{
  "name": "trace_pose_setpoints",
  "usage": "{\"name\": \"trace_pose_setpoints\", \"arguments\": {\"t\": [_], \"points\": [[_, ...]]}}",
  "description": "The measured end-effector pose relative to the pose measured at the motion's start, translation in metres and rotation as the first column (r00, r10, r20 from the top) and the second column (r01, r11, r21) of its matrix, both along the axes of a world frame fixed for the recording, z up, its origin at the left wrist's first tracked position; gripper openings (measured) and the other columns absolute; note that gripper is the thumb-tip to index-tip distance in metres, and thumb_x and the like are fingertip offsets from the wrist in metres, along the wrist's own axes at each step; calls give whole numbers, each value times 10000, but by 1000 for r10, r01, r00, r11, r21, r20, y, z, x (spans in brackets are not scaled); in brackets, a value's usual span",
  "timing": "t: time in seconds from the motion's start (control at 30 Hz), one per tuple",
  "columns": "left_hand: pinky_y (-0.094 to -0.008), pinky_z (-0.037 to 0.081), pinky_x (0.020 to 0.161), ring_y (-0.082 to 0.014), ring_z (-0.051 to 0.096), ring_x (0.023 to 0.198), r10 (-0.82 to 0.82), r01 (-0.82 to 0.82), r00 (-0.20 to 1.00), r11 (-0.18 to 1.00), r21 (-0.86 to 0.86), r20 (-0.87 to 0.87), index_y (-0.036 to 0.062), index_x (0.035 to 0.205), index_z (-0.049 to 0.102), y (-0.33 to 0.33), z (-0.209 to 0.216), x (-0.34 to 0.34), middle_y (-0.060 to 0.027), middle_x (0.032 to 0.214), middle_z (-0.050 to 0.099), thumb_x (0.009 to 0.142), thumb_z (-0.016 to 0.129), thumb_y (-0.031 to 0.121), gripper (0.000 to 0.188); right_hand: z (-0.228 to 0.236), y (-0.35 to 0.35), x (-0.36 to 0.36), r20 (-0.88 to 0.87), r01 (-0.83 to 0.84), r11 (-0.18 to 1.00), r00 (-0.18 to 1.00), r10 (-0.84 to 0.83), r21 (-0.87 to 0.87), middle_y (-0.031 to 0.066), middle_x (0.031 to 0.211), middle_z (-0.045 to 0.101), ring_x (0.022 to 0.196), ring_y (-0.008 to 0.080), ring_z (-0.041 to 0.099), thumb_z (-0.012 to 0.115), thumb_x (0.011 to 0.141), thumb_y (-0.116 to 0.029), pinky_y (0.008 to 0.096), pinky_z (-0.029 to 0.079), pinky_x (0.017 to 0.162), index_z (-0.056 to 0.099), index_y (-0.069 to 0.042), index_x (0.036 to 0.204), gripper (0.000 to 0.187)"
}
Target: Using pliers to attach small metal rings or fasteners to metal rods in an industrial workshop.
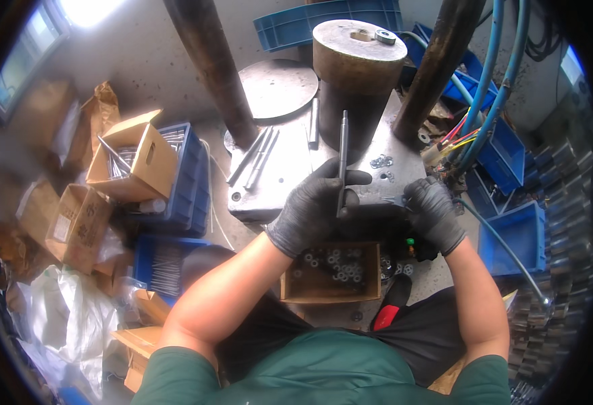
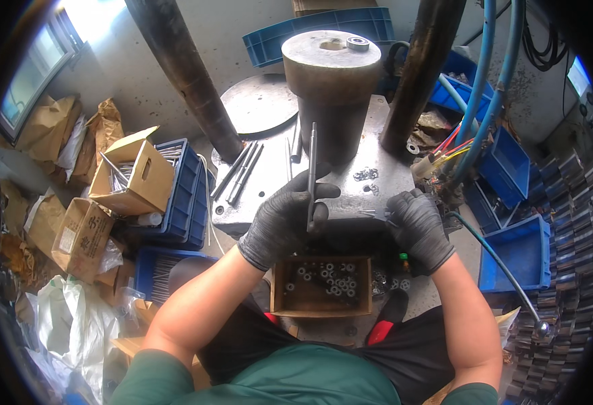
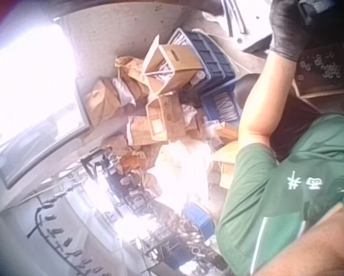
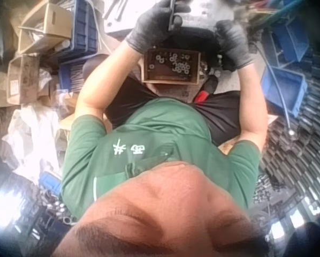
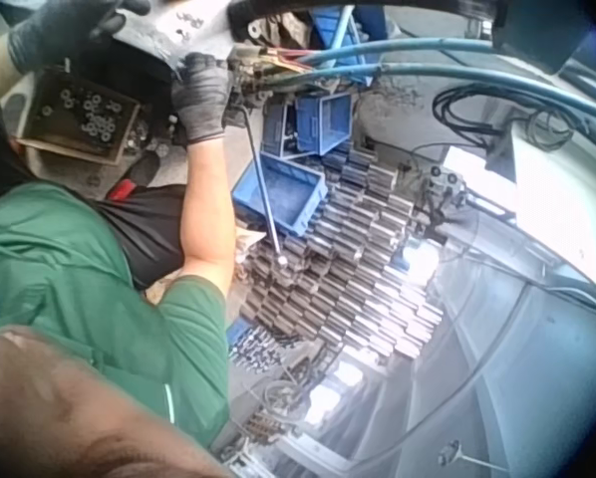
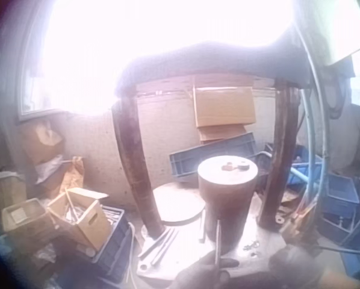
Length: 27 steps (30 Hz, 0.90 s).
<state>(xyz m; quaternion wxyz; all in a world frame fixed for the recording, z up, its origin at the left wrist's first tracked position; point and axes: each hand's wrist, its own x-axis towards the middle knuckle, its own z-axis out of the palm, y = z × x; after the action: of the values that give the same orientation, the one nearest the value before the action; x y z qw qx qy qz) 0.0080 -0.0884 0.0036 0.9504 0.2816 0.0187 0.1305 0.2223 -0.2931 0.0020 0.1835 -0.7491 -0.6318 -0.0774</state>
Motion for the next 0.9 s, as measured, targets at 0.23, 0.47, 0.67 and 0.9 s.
{"name": "trace_pose_setpoints", "arguments": {"t": [0.23,0.47,0.67,0.9], "points": [[-266,533,589,-184,652,721,-12,12,1000,997,79,-4,5,1526,389,-4,-4,6,-187,1171,669,906,717,197,727,-13,-7,-2,-299,77,994,953,-49,82,105,868,618,851,308,614,732,794,-11,396,512,810,615,-86,912,182],[-235,507,668,-111,605,766,113,-6,958,927,375,-264,31,1230,585,-27,-10,8,-74,1009,667,910,728,179,381,11,0,-59,-974,280,946,198,107,161,-20,915,597,881,103,578,733,881,-37,285,500,823,612,-97,1021,194],[-243,516,782,-86,604,873,31,112,958,877,468,-286,52,1168,643,-43,-9,12,-17,984,655,967,729,278,314,11,13,-80,-951,361,910,-151,270,202,-8,939,611,888,106,590,738,896,-75,274,510,821,620,-94,1044,190],[-258,529,847,-89,617,953,31,104,954,898,427,-299,40,1200,627,-43,-15,16,-22,1034,659,1006,698,305,336,7,15,-79,-963,353,925,-166,213,144,-5,961,620,921,116,600,717,902,-82,292,504,873,631,-86,1082,199]]}}
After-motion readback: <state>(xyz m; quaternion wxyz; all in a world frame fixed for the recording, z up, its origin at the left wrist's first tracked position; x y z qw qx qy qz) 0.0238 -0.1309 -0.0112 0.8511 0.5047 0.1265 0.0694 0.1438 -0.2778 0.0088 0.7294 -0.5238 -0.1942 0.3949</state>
